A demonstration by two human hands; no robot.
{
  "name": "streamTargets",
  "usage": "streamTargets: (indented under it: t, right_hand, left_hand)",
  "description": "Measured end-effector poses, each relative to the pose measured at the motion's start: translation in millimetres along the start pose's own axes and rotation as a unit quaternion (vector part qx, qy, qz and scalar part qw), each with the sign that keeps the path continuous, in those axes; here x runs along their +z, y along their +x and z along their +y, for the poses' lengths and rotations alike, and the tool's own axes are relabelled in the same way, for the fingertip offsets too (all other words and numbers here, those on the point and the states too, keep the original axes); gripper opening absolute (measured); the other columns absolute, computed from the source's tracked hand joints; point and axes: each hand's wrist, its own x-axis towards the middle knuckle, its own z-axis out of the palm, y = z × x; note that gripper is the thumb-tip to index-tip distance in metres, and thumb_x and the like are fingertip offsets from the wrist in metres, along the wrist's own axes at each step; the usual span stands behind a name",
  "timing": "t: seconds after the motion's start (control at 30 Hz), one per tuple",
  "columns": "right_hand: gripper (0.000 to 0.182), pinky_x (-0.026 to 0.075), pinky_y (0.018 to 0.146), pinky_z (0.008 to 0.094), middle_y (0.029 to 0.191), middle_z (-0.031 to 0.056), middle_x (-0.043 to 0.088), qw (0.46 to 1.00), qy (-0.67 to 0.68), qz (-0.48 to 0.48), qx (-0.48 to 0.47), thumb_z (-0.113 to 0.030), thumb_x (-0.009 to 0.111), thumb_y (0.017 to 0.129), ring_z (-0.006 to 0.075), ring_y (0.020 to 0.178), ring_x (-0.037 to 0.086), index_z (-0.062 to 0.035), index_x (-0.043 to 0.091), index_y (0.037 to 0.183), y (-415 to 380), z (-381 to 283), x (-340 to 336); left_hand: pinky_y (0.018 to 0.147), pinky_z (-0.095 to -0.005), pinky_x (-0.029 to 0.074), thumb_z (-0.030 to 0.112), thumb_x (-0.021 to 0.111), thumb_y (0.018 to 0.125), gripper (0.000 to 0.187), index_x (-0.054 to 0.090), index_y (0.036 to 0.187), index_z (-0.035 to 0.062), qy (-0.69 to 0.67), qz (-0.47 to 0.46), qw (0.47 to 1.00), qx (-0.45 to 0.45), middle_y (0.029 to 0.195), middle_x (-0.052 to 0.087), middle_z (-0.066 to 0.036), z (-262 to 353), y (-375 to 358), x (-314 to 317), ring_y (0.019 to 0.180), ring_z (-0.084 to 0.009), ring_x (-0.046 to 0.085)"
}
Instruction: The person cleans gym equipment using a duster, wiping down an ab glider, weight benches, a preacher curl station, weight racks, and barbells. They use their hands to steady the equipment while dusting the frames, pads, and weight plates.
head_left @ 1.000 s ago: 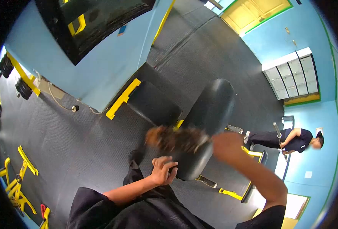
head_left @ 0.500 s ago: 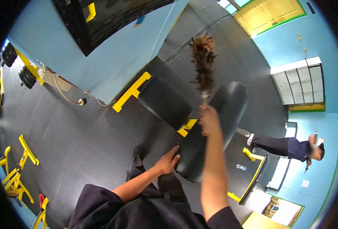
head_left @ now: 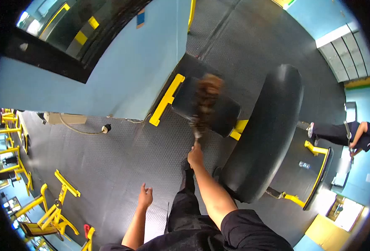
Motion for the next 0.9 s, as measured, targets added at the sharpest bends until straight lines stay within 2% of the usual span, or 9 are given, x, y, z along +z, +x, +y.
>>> streamTargets:
  t: [0.07,0.17,0.27,0.33,0.4,0.57,0.7,0.77,0.9]
  right_hand:
    - [0.034,0.05,0.083,0.0519,0.107,0.0253,0.064,0.969,-0.196,-0.026,-0.148,-0.015,0.044,0.098,0.0443,0.094,0.064,-0.0078,0.047,0.131,4,19,9]
    - [0.035,0.05,0.083,0.0521,0.105,0.0219,0.068,0.955,-0.245,-0.095,-0.137,-0.016,0.046,0.097,0.0446,0.096,0.063,-0.008,0.05,0.131,-10,32,-12]
    - [0.037,0.05,0.085,0.0506,0.108,0.0194,0.068,0.96,-0.168,-0.14,-0.176,-0.017,0.044,0.098,0.0421,0.101,0.063,-0.0096,0.052,0.133,-30,82,-23]
    - [0.039,0.049,0.088,0.05,0.115,0.021,0.065,0.957,-0.112,-0.135,-0.231,-0.017,0.043,0.098,0.0409,0.104,0.062,-0.0104,0.05,0.136,-58,106,-30]
    - [0.039,0.048,0.089,0.0491,0.12,0.0231,0.062,0.953,-0.062,-0.165,-0.246,-0.016,0.042,0.099,0.0405,0.107,0.061,-0.0074,0.05,0.136,-94,85,-65]
    - [0.034,0.05,0.087,0.0457,0.121,0.0245,0.061,0.951,0.084,-0.119,-0.274,-0.015,0.043,0.101,0.0415,0.109,0.061,-0.0011,0.053,0.13,-184,31,-187]
    - [0.032,0.051,0.083,0.0428,0.118,0.0255,0.062,0.935,0.203,-0.042,-0.288,-0.018,0.049,0.1,0.041,0.105,0.063,0.0,0.054,0.127,-186,42,-293]
    - [0.031,0.051,0.08,0.0412,0.11,0.0251,0.064,0.926,0.185,0.072,-0.32,-0.02,0.049,0.101,0.0383,0.098,0.066,-0.0004,0.055,0.125,-169,72,-338]
    - [0.032,0.049,0.078,0.041,0.098,0.0234,0.065,0.969,0.2,0.112,-0.094,-0.025,0.045,0.103,0.0367,0.091,0.065,-0.0023,0.057,0.122,-114,131,-421]
  left_hand:
    - [0.102,-0.0435,0.045,0.036,0.054,0.098,0.067,0.027,0.15,0.004,0.0,-0.018,1.0,0.002,0.135,0.053,-0.029,13,-2,5,0.12,-0.0386,0.058]
    - [0.101,-0.0438,0.045,0.032,0.055,0.098,0.066,0.025,0.15,0.0046,0.032,-0.051,0.998,0.025,0.135,0.052,-0.029,63,-6,19,0.12,-0.0393,0.058]
    - [0.102,-0.0441,0.043,0.026,0.056,0.098,0.06,0.032,0.146,0.0005,-0.023,-0.055,0.986,0.155,0.134,0.054,-0.028,117,9,39,0.121,-0.039,0.056]
    - [0.103,-0.0458,0.04,0.02,0.054,0.098,0.047,0.042,0.137,-0.0032,0.063,0.196,0.892,0.402,0.129,0.056,-0.025,167,15,52,0.12,-0.0383,0.054]
    - [0.104,-0.0468,0.036,0.017,0.053,0.099,0.034,0.051,0.125,-0.0033,0.021,0.309,0.8,0.513,0.123,0.056,-0.02,241,-6,46,0.119,-0.0363,0.05]
    - [0.105,-0.0455,0.033,0.018,0.053,0.099,0.028,0.051,0.12,0.0007,-0.056,0.424,0.616,0.662,0.129,0.046,-0.018,377,-42,37,0.124,-0.0321,0.043]
    - [0.106,-0.0461,0.033,0.019,0.054,0.098,0.035,0.047,0.127,0.0004,-0.125,0.342,0.606,0.707,0.133,0.043,-0.02,453,-97,77,0.126,-0.0318,0.041]
    - [0.108,-0.0474,0.031,0.02,0.056,0.096,0.043,0.043,0.132,-0.0007,-0.066,0.138,0.699,0.698,0.134,0.043,-0.021,492,-139,120,0.127,-0.035,0.04]
    - [0.112,-0.0537,0.027,0.032,0.06,0.093,0.061,0.037,0.143,0.0055,0.212,0.098,0.701,0.674,0.148,0.033,-0.024,556,-165,213,0.137,-0.0427,0.03]
